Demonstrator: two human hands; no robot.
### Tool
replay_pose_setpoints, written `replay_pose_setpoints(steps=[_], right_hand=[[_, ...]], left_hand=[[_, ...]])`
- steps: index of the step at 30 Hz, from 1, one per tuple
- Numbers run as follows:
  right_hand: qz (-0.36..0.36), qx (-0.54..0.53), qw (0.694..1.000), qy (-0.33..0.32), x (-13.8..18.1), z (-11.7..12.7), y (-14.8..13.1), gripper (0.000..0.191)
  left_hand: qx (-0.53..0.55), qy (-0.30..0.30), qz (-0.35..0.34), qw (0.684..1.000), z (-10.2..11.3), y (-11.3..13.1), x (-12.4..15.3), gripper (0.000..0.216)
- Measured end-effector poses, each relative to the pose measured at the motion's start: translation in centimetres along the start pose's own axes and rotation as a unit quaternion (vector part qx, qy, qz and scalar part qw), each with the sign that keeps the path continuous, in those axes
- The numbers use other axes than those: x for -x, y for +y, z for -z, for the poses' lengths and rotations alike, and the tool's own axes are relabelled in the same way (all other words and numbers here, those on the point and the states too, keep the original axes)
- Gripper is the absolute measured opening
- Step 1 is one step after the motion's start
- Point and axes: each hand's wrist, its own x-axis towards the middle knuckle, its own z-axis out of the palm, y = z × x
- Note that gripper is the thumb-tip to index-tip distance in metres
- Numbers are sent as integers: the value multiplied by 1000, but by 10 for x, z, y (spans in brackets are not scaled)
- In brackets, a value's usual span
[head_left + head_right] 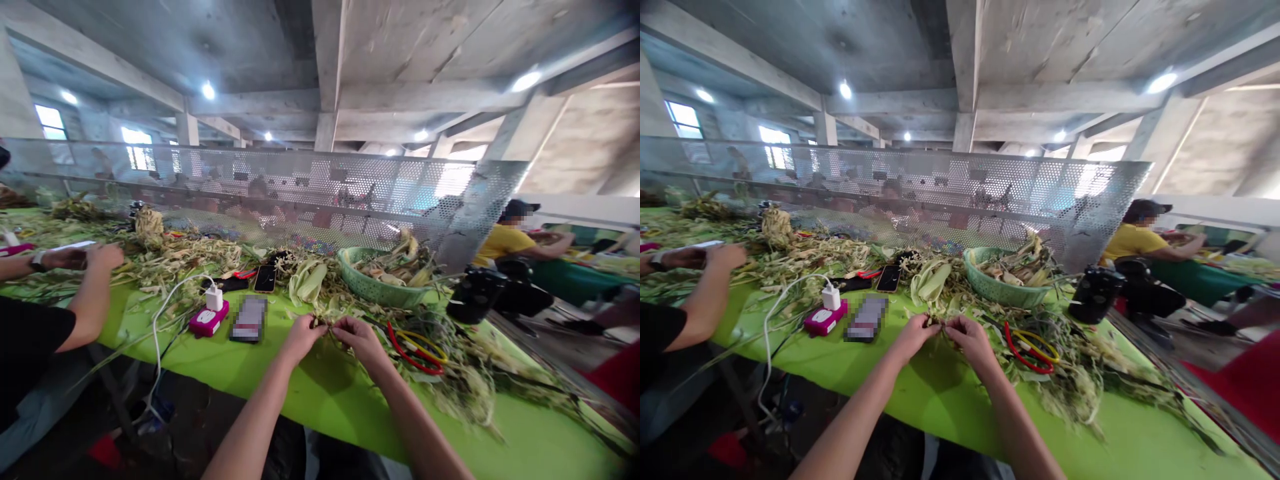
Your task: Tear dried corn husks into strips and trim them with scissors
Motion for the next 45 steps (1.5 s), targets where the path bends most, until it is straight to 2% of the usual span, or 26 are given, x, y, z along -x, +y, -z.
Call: replay_pose_setpoints(steps=[9, 12, 16, 20, 29, 36, 38, 45], right_hand=[[21, 76, 997, -27, 3, -4, 0, 18], [38, 92, 995, -26, 3, -4, 0, 18], [64, 109, 991, -46, 3, -5, 0, 21], [81, 141, 986, -48, 3, -7, -1, 20], [127, 206, 970, -26, 5, -1, -3, 18], [144, 210, 967, -28, 8, -8, -8, 18], [150, 215, 965, -23, 8, -7, -7, 18], [128, 202, 971, -19, 5, 0, 0, 17]], left_hand=[[2, 26, -11, 1000, 1, 3, 3, 26], [63, 12, 29, 998, 0, 4, 3, 27], [169, -7, 110, 979, 2, 7, 3, 31], [208, -24, 136, 968, 6, 8, 2, 31], [144, 9, 90, 985, 1, 5, 2, 38], [208, -44, 137, 967, 7, 8, 4, 34], [204, -37, 140, 968, 7, 9, 5, 32], [116, -6, 70, 991, 3, 15, 9, 37]])
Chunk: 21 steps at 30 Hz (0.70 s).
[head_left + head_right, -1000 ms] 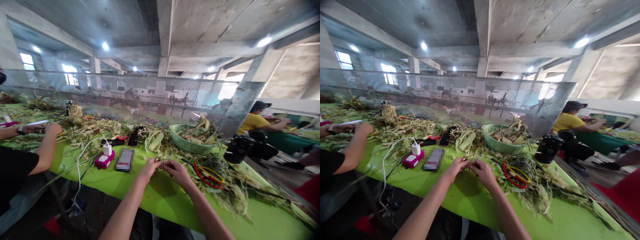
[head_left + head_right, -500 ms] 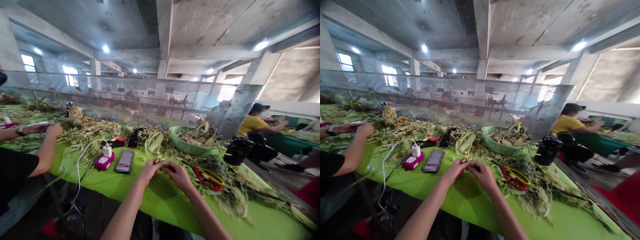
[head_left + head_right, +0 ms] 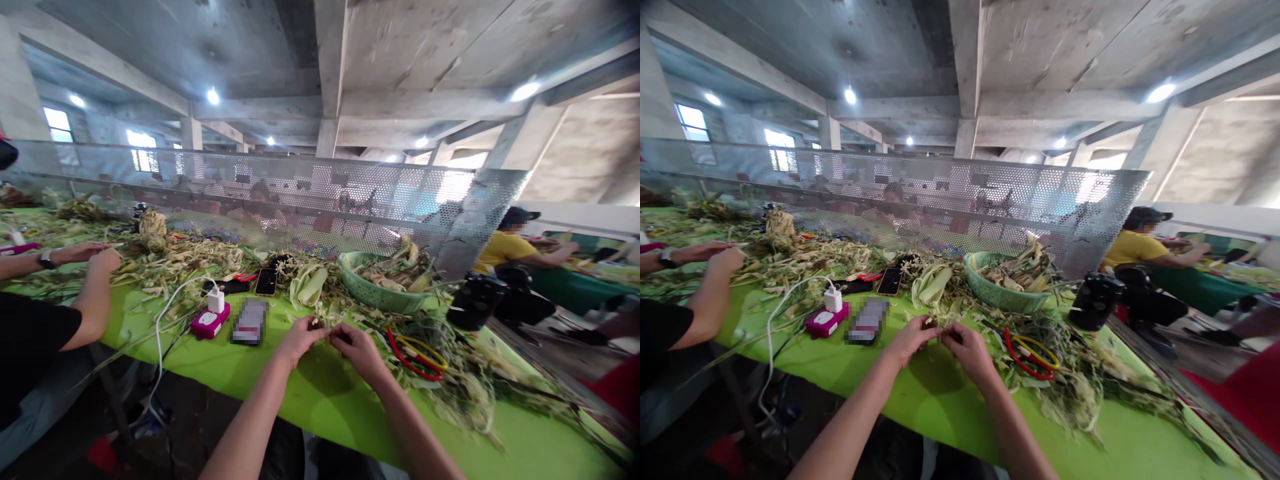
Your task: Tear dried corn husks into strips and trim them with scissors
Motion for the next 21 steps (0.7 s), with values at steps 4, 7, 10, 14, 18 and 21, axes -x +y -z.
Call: replay_pose_setpoints(steps=[4, 7, 10, 14, 18, 21], right_hand=[[-17, -19, 1000, 8, 1, -2, 0, 19], [-50, -51, 997, -5, 2, -5, -1, 20], [-64, -59, 996, -12, 2, -7, 1, 23], [-53, -64, 997, -3, 0, -6, 2, 22], [-7, -55, 993, 105, 1, 1, -2, 32], [4, -40, 991, 131, 3, 2, -9, 25]], left_hand=[[-22, -16, -29, 999, 2, -5, -3, 38], [-37, -23, -57, 997, 3, -13, -9, 40], [-69, -26, -107, 992, 4, -17, -14, 38], [-100, -14, -113, 988, 7, -17, -15, 31], [-57, 26, -107, 992, 11, -16, -17, 30], [-41, 76, -105, 991, 11, -13, -16, 25]])
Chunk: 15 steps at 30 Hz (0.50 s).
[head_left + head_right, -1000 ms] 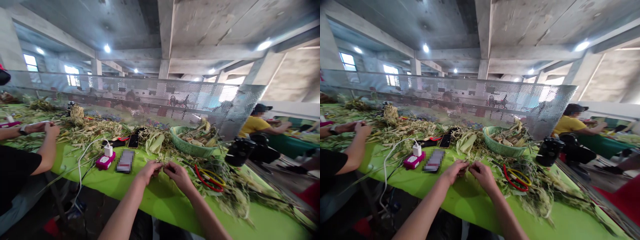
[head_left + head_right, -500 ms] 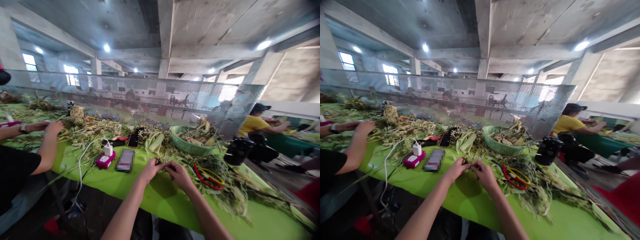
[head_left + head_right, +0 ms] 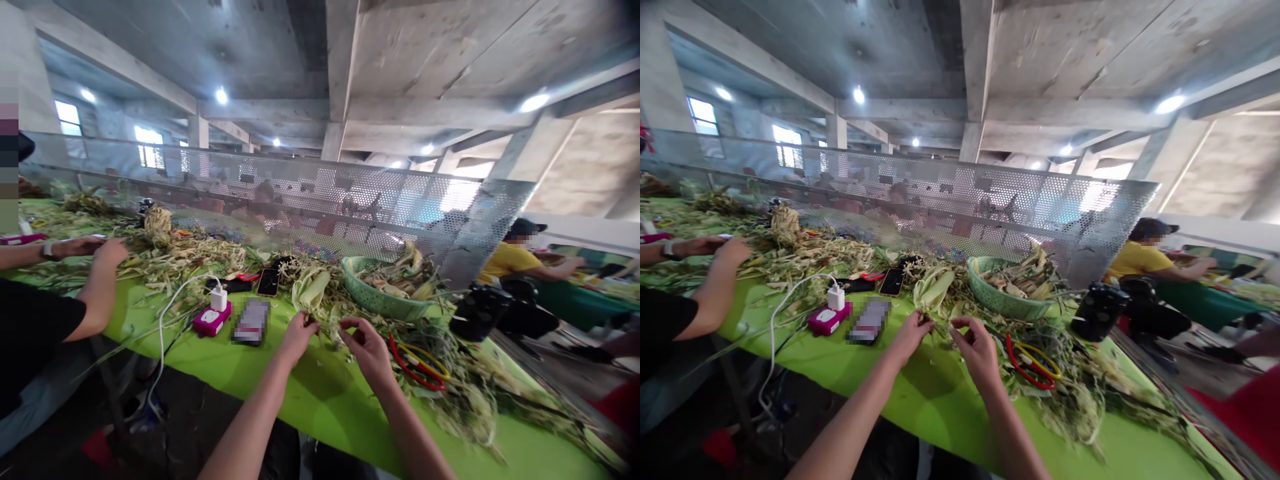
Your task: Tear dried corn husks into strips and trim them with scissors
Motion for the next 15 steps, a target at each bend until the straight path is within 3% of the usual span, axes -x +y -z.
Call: replay_pose_setpoints(steps=[7, 10, 15], right_hand=[[-32, 26, 986, -161, 11, -16, -11, 18], [-41, 60, 983, -169, 15, -19, -13, 20], [11, 180, 970, -164, 30, -23, -20, 16]], left_hand=[[12, 90, -9, 996, 0, 9, 4, 20], [32, 106, -1, 994, -1, 9, 3, 18], [27, 142, -13, 989, -1, 7, -2, 17]])
